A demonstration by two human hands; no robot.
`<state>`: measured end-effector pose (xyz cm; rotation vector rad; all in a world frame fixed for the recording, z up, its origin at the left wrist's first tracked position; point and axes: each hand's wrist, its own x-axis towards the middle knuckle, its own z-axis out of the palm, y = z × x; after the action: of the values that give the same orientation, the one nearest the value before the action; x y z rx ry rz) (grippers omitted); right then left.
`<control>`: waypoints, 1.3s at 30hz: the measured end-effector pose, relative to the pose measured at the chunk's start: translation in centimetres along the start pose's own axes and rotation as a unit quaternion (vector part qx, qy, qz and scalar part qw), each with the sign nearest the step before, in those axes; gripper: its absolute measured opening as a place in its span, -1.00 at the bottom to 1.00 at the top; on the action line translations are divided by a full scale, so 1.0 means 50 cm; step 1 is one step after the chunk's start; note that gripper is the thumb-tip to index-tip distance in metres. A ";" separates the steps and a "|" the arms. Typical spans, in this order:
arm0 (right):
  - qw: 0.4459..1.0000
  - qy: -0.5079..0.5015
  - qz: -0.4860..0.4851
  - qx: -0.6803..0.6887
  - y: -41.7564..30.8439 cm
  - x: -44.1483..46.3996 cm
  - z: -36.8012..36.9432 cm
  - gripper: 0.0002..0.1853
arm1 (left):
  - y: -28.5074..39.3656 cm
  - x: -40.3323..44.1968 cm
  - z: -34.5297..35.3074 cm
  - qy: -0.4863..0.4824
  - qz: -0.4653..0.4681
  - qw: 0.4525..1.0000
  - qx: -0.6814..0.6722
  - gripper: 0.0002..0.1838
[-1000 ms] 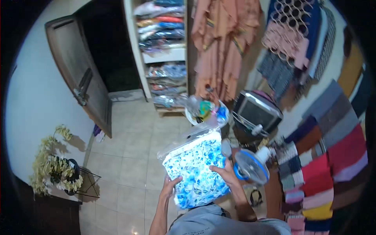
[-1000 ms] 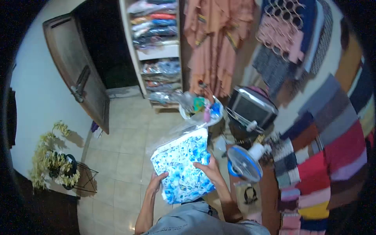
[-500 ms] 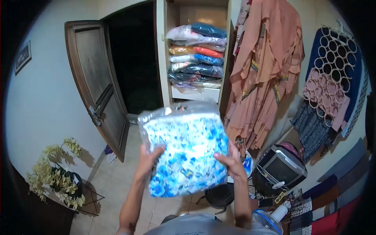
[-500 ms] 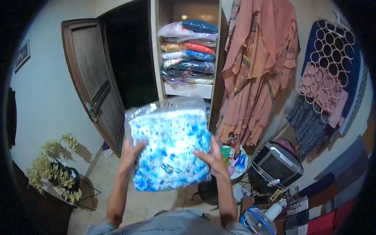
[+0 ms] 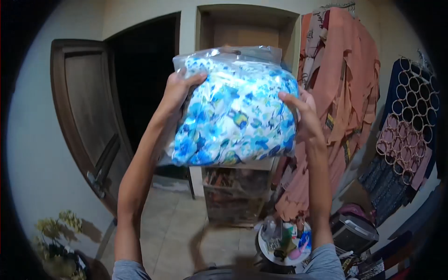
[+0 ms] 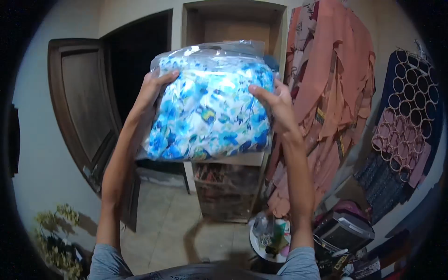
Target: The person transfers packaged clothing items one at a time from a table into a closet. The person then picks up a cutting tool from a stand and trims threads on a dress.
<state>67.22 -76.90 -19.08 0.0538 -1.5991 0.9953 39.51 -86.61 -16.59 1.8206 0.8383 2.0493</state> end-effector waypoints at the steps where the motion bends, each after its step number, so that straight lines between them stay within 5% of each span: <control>1: 0.999 0.013 0.008 -0.040 0.002 0.005 -0.003 -0.49 | -0.004 0.003 -0.005 -0.011 0.001 1.000 0.002 -0.57; 8: 0.991 -0.014 -0.050 -0.123 0.025 0.110 -0.009 -0.60 | -0.025 0.090 -0.013 0.065 0.059 0.995 0.043 -0.76; 10: 0.990 -0.025 -0.057 -0.124 0.043 0.207 -0.028 -0.61 | -0.053 0.241 -0.053 0.058 0.068 0.992 0.092 -0.86; 12: 0.991 -0.028 -0.065 -0.114 0.066 0.338 -0.035 -0.61 | -0.061 0.399 -0.089 -0.005 0.123 0.988 0.099 -0.73; 14: 0.991 -0.023 -0.041 -0.125 0.129 0.439 -0.064 -0.60 | -0.095 0.469 -0.085 0.077 0.160 0.968 0.179 -0.64; 17: 0.994 -0.037 -0.007 -0.104 0.204 0.615 -0.078 -0.58 | -0.149 0.560 -0.104 0.238 0.182 0.864 0.405 -0.50; 21: 0.929 -0.090 0.051 -0.356 0.258 0.742 -0.086 -0.40 | -0.205 0.666 -0.113 0.267 -0.033 0.736 0.621 -0.30; 22: 0.855 -0.164 -0.022 -0.491 0.281 0.757 -0.082 -0.41 | -0.214 0.665 -0.118 0.201 -0.092 0.662 0.716 -0.36; 24: 0.815 -0.361 -0.076 -0.446 0.466 1.050 -0.128 -0.50 | -0.207 0.657 -0.100 0.044 -0.160 0.589 0.791 -0.43; 26: 0.705 -0.467 -0.076 -0.528 0.338 0.889 -0.094 -0.57 | -0.211 0.683 -0.103 -0.021 -0.204 0.540 0.816 -0.54; 27: 0.714 -0.421 -0.047 -0.558 0.333 0.904 -0.100 -0.59 | -0.247 0.750 -0.110 -0.066 -0.136 0.531 0.834 -0.57; 30: 0.718 -0.372 0.007 -0.588 0.351 0.896 -0.101 -0.60 | -0.247 0.709 -0.081 -0.039 -0.146 0.700 0.698 -0.63; 32: 0.723 -0.367 0.018 -0.585 0.367 0.899 -0.111 -0.60 | -0.285 0.737 -0.119 -0.188 -0.192 0.683 0.679 -0.62; 34: 0.732 -0.359 0.019 -0.579 0.384 0.904 -0.125 -0.60 | -0.332 0.729 -0.149 0.041 -0.221 0.765 0.603 -0.53; 39: 0.790 -0.314 -0.018 -0.527 0.398 0.843 -0.181 -0.60 | -0.333 0.660 -0.117 0.005 -0.218 0.780 0.586 -0.50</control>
<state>50.76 -38.88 4.16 -0.3921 -2.5648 -0.1142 25.35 -56.33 0.28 1.7062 2.6333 1.2034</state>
